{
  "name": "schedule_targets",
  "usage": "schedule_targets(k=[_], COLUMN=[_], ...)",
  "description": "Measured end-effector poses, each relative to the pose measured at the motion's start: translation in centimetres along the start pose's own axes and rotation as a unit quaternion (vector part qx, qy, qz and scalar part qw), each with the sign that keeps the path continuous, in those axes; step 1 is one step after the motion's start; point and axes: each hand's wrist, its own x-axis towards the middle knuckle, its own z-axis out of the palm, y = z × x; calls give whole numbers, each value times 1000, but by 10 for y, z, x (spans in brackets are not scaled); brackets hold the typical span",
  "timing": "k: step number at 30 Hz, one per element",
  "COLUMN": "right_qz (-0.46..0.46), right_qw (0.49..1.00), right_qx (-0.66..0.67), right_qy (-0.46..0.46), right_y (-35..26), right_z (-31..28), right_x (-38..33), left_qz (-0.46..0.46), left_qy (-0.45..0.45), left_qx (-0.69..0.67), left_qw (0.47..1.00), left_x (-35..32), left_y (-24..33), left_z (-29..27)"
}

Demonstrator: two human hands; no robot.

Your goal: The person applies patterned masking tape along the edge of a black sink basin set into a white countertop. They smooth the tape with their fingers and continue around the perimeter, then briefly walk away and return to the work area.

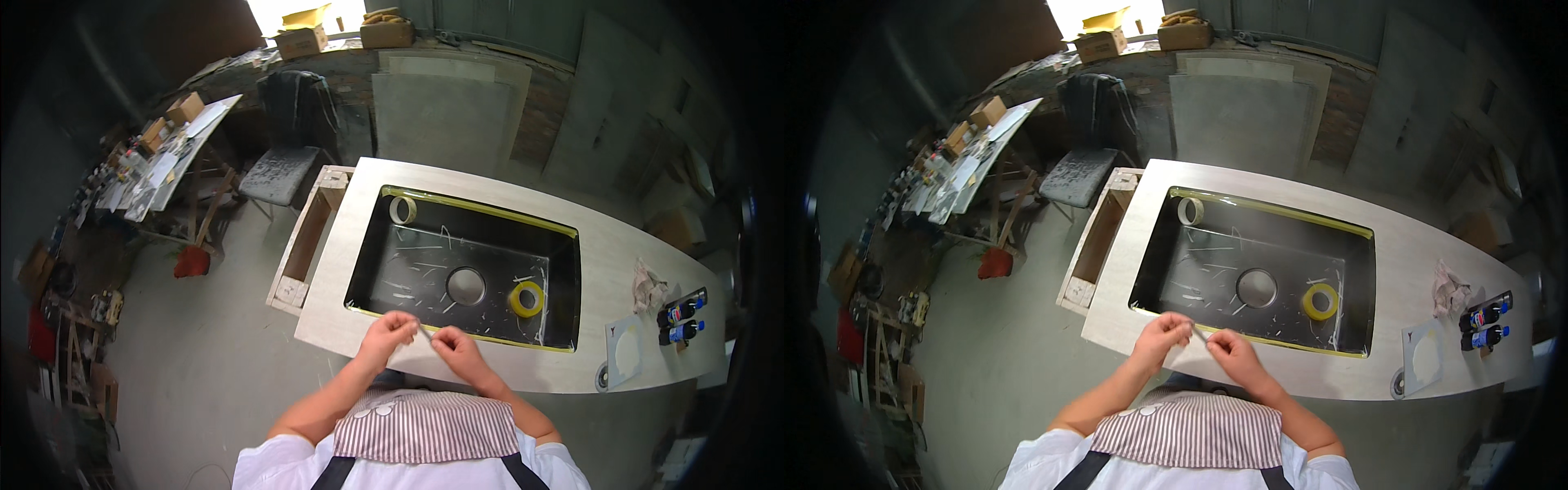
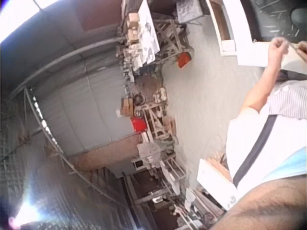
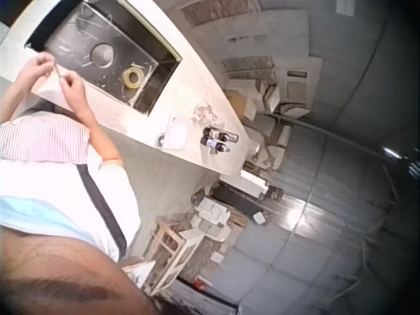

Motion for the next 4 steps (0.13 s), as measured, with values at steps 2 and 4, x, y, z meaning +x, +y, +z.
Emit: schedule_targets(k=[2,4], right_qz=[17,-15], right_qw=[997,989], right_qx=[-61,-121], right_qy=[44,88], right_y=[-10,-21], right_z=[-16,-32], right_x=[26,47], left_qz=[-3,9], left_qy=[11,11], left_qx=[14,28], left_qw=[1000,1000], left_x=[50,113], left_y=[14,20], left_z=[-17,-38])
